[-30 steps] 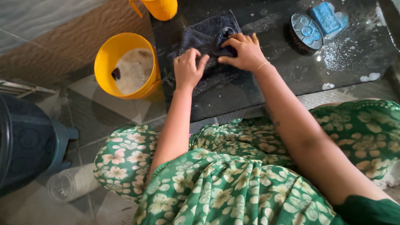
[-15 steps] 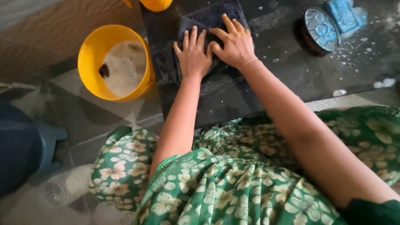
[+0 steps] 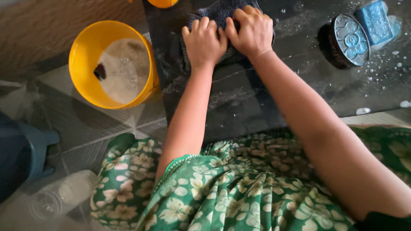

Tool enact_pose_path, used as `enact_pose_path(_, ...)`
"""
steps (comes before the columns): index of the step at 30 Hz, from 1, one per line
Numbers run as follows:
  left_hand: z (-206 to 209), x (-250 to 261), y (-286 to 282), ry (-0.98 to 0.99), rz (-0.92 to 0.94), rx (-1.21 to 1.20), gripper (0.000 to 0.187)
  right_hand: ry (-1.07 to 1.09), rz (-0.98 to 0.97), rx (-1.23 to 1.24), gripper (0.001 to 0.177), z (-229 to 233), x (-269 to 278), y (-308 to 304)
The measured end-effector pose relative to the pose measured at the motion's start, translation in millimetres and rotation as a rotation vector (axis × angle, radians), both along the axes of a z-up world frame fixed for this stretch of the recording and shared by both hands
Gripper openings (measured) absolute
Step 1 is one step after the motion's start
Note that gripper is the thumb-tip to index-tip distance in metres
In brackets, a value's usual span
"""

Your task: The person scrubs a garment by hand on a stone slab using soap and rinses it with water from a bucket.

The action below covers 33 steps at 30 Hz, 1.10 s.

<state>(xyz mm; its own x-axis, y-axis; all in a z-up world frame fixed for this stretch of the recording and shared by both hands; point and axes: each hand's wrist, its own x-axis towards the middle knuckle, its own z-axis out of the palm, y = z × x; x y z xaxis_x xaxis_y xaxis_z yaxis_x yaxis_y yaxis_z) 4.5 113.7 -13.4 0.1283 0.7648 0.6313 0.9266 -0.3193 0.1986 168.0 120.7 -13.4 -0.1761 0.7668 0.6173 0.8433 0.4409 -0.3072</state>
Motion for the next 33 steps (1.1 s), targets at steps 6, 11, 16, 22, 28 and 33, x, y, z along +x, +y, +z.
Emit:
enact_pose_path(6, 0.0, -1.1, 27.3, -0.064, -0.041, -0.037, 0.027, -0.019, -0.041, -0.121, 0.037, -4.4, 0.4, 37.4)
enact_pose_path(11, -4.3, -2.0, 52.1, -0.060, 0.014, -0.230, 0.038, -0.102, -0.067, -0.058, 0.036, -26.8, 2.7, 77.9)
enact_pose_path(16, 6.8, -4.2, 69.6, -0.093, 0.045, -0.323, 0.040, -0.205, -0.122, -0.366, 0.044, -13.1, -0.6, 108.7)
enact_pose_path(22, 4.8, 6.6, 38.4, 0.019, 0.095, 0.102, 0.038, -0.227, -0.041, -0.034, 0.038, 9.3, -1.5, 63.4)
enact_pose_path(28, -11.0, 5.0, 22.8, 0.067, 0.111, -0.012, 0.059, -0.112, 0.021, -0.284, 0.050, -1.7, 3.8, 51.7)
enact_pose_path(33, -6.1, 1.6, -13.8, -0.012, 0.007, -0.029, 0.046, -0.133, -0.073, -0.334, 0.035, 3.3, 2.8, 2.3)
